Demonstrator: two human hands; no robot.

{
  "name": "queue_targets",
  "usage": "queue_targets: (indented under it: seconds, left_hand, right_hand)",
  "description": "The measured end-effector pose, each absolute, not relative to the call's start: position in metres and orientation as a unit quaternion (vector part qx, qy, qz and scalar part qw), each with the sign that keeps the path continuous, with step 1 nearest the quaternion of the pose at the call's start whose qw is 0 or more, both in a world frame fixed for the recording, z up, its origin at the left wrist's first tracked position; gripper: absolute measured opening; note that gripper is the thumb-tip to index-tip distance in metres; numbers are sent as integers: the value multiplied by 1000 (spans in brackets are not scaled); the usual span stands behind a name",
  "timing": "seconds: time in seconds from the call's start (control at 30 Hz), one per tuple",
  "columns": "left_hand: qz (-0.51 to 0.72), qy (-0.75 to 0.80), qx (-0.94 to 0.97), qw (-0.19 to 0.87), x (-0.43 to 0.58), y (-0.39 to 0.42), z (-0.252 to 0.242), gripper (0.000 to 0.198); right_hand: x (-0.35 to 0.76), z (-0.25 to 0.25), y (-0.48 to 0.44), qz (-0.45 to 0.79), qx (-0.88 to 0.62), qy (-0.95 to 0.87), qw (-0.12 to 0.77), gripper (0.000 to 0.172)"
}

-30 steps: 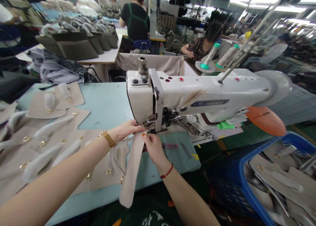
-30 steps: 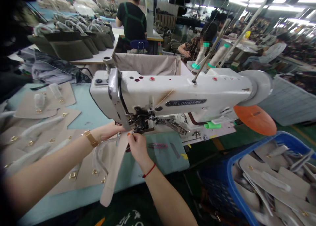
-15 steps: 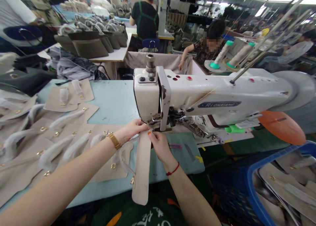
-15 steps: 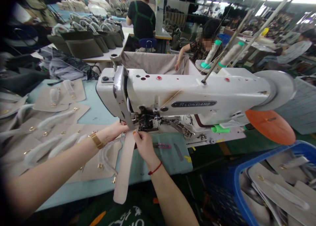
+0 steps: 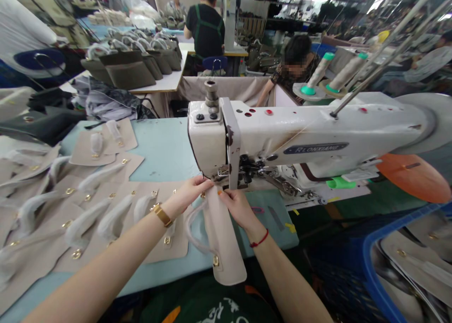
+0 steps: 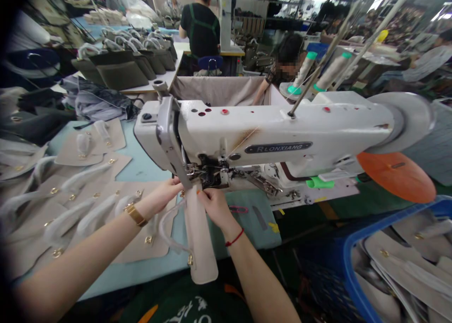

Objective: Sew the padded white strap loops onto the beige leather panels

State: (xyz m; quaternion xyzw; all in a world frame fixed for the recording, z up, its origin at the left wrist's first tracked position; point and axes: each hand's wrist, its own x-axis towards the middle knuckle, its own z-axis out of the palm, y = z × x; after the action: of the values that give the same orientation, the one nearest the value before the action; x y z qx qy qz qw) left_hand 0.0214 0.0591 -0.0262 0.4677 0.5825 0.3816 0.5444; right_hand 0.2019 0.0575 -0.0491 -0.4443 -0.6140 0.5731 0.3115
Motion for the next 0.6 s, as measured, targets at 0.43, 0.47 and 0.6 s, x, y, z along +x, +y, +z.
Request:
queue_targets:
  seconds: [0.43, 0.47, 0.6]
  left_hand:
    - [501, 565, 307, 579, 14, -6, -82, 77]
    - [495, 572, 324, 568, 16, -10, -87, 80]
    - [454, 614, 391, 513, 25, -7, -91, 93]
  right_hand:
    - [209, -43, 52, 565, -437, -633, 298, 44]
    - [210, -43, 50, 565, -434, -635, 299, 44]
    - [220, -41, 38, 555, -421, -658, 284, 43]
